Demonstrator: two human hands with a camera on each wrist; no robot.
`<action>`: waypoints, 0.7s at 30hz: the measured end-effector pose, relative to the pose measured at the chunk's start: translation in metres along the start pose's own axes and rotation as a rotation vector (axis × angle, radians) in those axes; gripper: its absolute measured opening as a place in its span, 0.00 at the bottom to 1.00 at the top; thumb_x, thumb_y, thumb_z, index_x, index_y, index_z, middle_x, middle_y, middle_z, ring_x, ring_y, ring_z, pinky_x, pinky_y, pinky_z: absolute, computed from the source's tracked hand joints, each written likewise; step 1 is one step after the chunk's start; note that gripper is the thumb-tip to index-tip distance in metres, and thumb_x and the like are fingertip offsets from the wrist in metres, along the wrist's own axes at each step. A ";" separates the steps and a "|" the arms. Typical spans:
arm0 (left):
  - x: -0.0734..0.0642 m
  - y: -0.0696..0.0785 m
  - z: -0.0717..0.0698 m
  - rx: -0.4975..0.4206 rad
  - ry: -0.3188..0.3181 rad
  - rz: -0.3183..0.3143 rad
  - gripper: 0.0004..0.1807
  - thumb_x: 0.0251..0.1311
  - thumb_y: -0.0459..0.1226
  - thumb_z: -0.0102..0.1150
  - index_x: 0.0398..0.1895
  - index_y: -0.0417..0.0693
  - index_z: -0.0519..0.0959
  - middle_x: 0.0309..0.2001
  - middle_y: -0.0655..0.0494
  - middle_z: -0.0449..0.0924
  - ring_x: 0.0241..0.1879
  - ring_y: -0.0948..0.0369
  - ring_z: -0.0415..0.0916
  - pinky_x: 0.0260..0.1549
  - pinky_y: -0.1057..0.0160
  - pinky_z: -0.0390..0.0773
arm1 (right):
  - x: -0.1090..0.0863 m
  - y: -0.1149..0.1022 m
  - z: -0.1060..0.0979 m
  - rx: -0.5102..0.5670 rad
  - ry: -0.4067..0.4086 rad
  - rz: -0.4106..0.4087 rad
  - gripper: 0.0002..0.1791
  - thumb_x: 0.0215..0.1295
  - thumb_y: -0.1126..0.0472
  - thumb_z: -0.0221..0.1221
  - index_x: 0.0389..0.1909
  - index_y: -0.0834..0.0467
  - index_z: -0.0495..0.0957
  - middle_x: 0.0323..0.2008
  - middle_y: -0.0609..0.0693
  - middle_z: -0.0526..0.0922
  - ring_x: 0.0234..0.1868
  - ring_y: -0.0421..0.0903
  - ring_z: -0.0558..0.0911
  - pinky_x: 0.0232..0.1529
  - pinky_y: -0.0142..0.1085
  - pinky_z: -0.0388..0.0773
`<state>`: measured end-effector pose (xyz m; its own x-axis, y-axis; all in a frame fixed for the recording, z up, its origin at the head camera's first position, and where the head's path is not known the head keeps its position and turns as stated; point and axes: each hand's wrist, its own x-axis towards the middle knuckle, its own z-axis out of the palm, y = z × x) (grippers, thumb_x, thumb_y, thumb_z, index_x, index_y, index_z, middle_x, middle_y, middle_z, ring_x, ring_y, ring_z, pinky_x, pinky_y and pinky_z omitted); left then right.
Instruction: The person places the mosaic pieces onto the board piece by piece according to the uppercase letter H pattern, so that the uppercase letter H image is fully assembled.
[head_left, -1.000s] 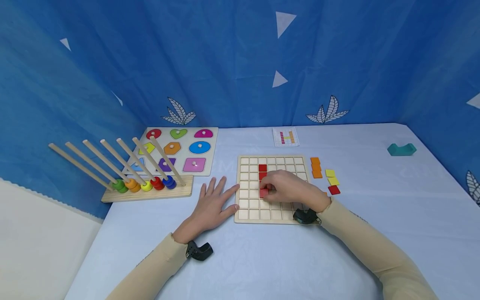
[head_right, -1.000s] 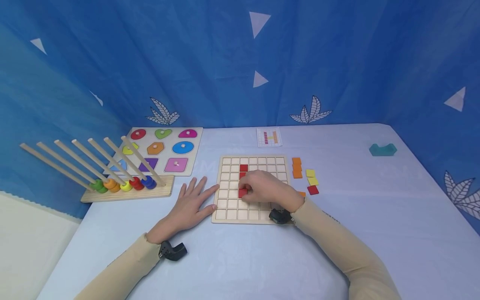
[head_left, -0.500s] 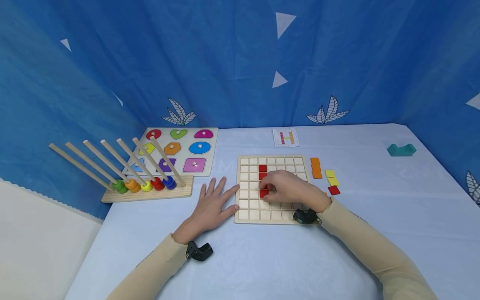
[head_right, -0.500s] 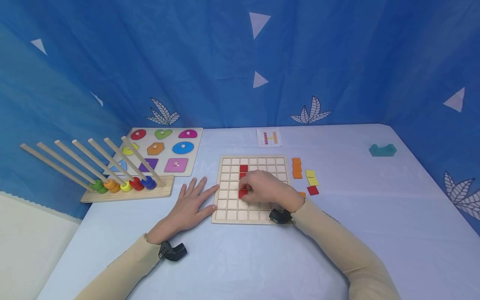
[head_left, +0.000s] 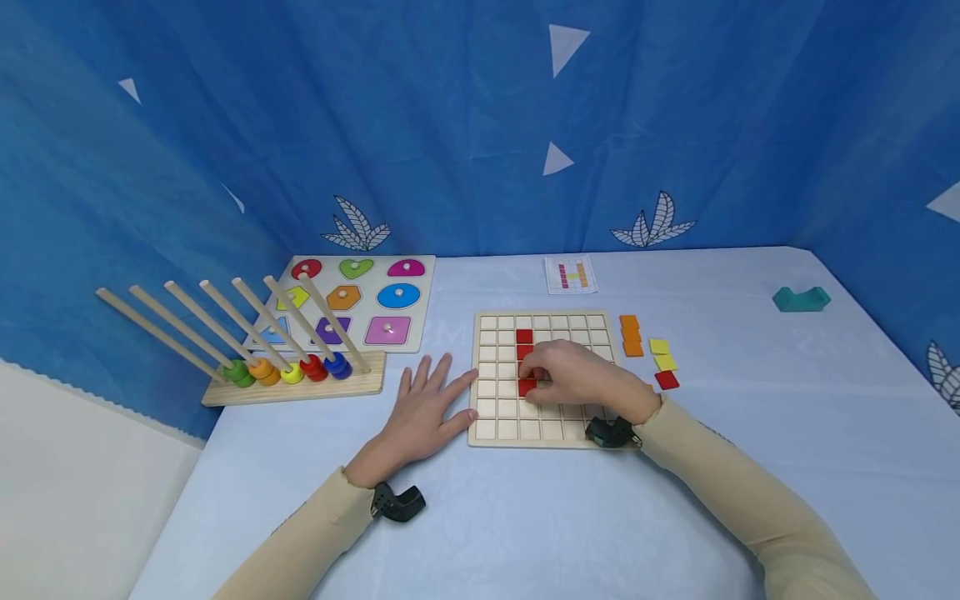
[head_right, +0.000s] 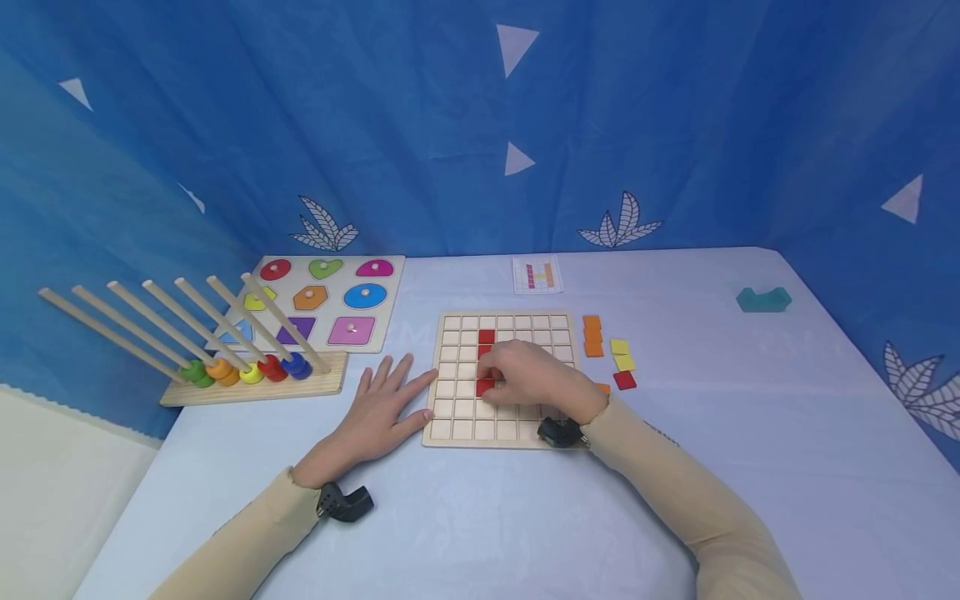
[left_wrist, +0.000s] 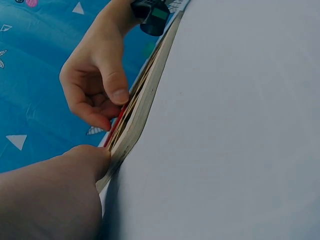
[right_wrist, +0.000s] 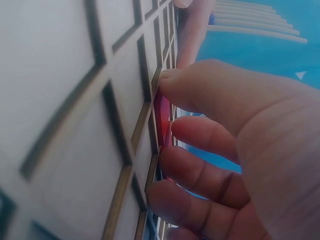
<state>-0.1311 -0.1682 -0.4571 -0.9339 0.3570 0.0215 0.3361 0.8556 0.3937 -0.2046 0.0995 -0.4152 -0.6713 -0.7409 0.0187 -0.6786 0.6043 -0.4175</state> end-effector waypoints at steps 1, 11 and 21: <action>0.000 0.000 0.000 0.000 0.000 0.000 0.34 0.69 0.56 0.54 0.76 0.60 0.67 0.81 0.38 0.52 0.80 0.32 0.40 0.73 0.25 0.40 | 0.000 0.000 0.000 0.000 -0.001 0.000 0.11 0.57 0.58 0.71 0.41 0.54 0.87 0.29 0.45 0.80 0.30 0.39 0.73 0.34 0.31 0.72; 0.001 -0.001 0.001 0.001 0.005 0.002 0.34 0.69 0.56 0.54 0.76 0.60 0.67 0.81 0.38 0.53 0.80 0.32 0.40 0.73 0.25 0.40 | 0.000 -0.001 -0.001 -0.002 0.003 -0.004 0.10 0.58 0.58 0.71 0.41 0.54 0.87 0.29 0.44 0.80 0.30 0.38 0.73 0.34 0.30 0.72; -0.001 -0.002 0.001 -0.001 0.006 0.000 0.34 0.69 0.55 0.55 0.76 0.60 0.67 0.80 0.38 0.53 0.80 0.32 0.40 0.72 0.25 0.41 | -0.004 -0.001 -0.007 -0.002 0.010 0.019 0.10 0.60 0.57 0.70 0.41 0.55 0.87 0.29 0.44 0.81 0.30 0.38 0.73 0.36 0.32 0.74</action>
<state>-0.1304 -0.1699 -0.4593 -0.9347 0.3545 0.0268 0.3357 0.8553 0.3947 -0.2033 0.1038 -0.4083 -0.6873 -0.7261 0.0198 -0.6660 0.6191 -0.4162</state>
